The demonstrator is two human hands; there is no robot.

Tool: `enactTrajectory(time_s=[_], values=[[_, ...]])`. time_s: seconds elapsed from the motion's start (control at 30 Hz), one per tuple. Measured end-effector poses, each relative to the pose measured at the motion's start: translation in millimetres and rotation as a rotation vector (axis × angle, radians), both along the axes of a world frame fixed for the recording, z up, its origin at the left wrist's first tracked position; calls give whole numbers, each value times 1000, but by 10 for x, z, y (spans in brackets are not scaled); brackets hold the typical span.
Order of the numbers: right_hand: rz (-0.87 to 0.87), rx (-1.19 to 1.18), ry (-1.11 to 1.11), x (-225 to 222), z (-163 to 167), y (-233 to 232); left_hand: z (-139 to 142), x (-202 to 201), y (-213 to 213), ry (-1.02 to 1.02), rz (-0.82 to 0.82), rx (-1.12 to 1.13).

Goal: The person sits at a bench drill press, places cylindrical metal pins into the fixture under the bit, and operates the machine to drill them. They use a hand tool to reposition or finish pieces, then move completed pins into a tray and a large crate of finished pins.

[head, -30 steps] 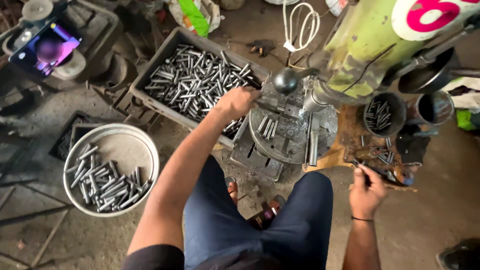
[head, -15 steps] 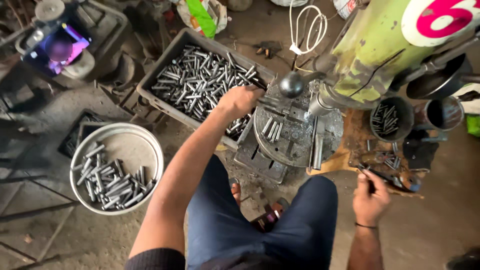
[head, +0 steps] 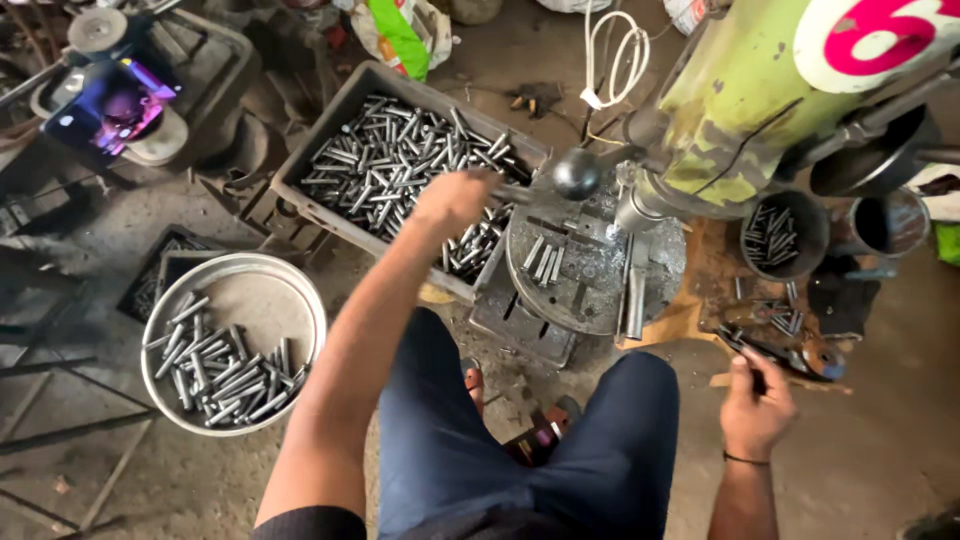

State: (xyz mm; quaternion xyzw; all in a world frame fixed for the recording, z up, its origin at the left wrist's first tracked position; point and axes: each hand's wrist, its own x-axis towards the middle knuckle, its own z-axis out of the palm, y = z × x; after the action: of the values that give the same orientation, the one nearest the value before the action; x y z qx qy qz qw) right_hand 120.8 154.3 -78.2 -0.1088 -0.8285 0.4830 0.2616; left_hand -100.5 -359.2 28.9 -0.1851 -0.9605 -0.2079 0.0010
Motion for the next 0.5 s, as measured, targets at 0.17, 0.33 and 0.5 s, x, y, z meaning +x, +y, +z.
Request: enactTrajectory(time_s=[0.17,0.33,0.5], values=[[-37,4,57,153,55,192,-119,10,364,36,-64,-106],[14,-29,-61,-35,19,-20,-184,-27,398,-21,-72,21],[-54,78,29,138,266,172,-50,-45,27,68,78,23]])
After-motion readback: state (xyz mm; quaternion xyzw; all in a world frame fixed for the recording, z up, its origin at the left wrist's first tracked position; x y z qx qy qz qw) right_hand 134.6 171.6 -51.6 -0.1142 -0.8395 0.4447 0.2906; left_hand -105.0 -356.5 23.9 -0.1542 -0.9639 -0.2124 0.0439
